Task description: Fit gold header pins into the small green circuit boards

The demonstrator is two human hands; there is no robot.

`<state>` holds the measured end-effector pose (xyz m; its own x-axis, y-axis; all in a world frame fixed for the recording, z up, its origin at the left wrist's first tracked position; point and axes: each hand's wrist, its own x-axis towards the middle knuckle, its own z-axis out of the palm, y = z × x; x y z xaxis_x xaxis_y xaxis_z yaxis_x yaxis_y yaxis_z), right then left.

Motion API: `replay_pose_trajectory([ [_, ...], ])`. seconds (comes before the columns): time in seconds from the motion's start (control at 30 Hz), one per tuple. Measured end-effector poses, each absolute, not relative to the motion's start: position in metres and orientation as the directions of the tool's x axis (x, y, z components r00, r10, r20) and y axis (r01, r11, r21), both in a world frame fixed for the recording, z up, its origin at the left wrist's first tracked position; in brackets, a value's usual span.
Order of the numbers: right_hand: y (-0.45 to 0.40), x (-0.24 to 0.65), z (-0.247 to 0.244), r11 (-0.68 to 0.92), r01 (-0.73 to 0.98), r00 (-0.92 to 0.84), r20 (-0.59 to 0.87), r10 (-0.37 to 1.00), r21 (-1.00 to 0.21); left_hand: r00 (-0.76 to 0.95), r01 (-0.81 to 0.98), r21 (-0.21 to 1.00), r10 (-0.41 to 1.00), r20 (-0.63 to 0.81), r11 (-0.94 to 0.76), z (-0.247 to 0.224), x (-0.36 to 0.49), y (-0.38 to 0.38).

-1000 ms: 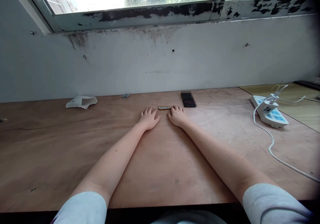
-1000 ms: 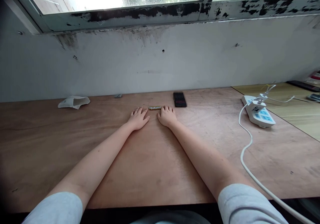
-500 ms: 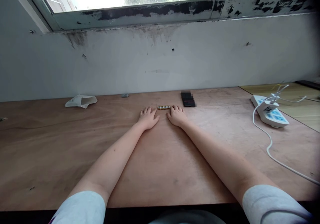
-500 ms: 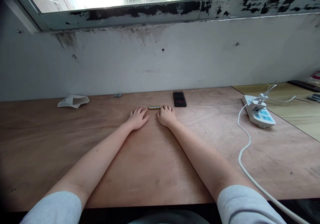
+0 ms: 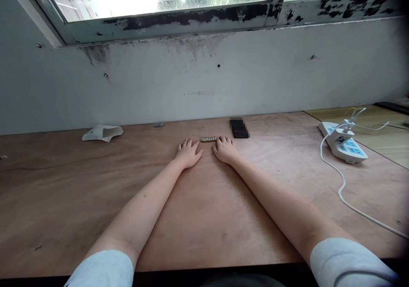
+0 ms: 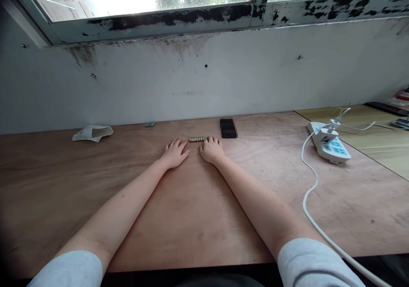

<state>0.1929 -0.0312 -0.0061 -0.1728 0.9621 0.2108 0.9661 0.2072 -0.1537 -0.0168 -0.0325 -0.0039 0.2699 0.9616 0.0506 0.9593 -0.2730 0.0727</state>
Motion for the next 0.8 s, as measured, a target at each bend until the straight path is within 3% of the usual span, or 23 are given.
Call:
replay_pose_trajectory([
  [0.8, -0.0295, 0.1940, -0.0090, 0.218, 0.963, -0.181, 0.221, 0.958, -0.157, 0.273, 0.957, 0.091, 0.961, 0.048, -0.276, -0.0029, -0.0168, -0.0335],
])
